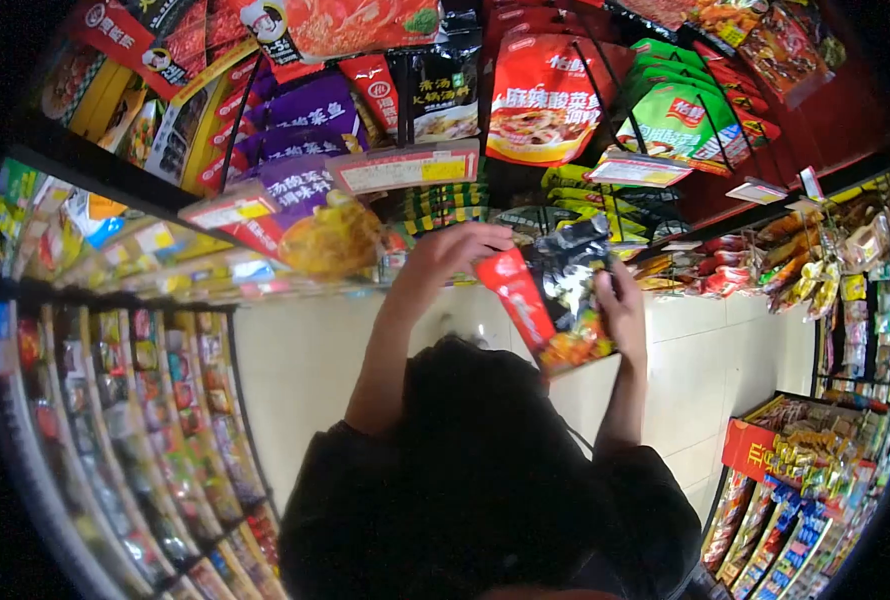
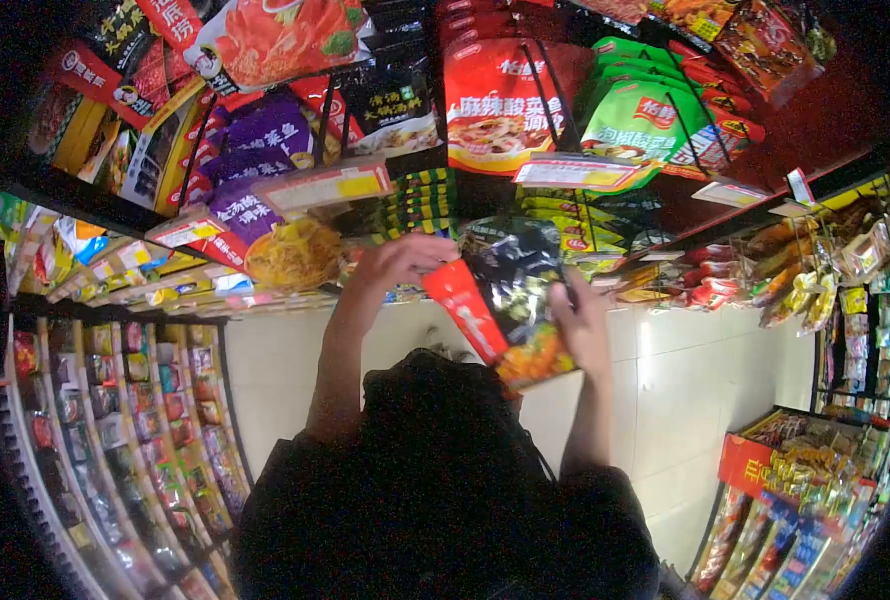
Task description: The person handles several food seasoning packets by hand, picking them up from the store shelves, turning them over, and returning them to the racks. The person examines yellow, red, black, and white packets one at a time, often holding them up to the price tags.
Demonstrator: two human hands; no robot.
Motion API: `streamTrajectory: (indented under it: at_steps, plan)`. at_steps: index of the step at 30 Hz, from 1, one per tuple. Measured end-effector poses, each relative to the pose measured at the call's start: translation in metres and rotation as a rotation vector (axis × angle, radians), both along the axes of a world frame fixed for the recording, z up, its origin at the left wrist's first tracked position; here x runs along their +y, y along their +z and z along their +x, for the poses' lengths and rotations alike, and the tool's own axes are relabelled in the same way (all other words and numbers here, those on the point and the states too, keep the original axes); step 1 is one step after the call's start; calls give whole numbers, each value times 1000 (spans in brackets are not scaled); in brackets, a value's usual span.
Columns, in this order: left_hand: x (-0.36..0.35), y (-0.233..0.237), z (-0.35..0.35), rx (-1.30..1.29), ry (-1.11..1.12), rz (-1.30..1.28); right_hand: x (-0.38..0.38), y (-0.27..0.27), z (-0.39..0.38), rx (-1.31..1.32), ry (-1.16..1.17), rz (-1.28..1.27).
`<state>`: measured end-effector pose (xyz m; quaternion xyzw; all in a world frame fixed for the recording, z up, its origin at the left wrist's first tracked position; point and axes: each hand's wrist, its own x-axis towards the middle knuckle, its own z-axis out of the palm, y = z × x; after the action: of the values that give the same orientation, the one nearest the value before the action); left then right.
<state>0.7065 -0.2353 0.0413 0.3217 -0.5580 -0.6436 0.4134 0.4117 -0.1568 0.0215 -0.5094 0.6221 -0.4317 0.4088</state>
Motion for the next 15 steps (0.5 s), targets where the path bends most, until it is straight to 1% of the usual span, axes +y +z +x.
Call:
streamTrajectory:
  at_steps: [1, 2, 3, 4, 6, 7, 8, 10, 13, 15]
  plan:
    - [4, 2, -1, -125, 32, -129, -8, 1, 15, 69, 63, -94]
    - [7, 6, -2, -252, 59, -260, -11, 8, 30, 68, 80, -114]
    - [8, 15, -3, -362, 175, -326, -17, 10, 41, 116, 87, -181]
    - [10, 21, -3, -426, 298, -315, -22, 12, 50, 167, 93, -248]
    - [4, 14, 8, -301, 380, -239, -33, 21, 60, 100, 136, -195]
    - [6, 32, 11, -205, 380, -107, -40, 25, 64, 79, 163, -231]
    - [6, 37, 13, -154, 433, -173, -47, 30, 69, 59, 167, -235]
    - [1, 43, 18, -193, 520, -357, -57, 37, 82, 17, 180, -243]
    - [-5, 52, 22, -118, 657, -332, -72, 44, 102, -45, 226, -320]
    - [-11, 57, 25, -14, 679, -326, -78, 45, 116, -84, 229, -333]
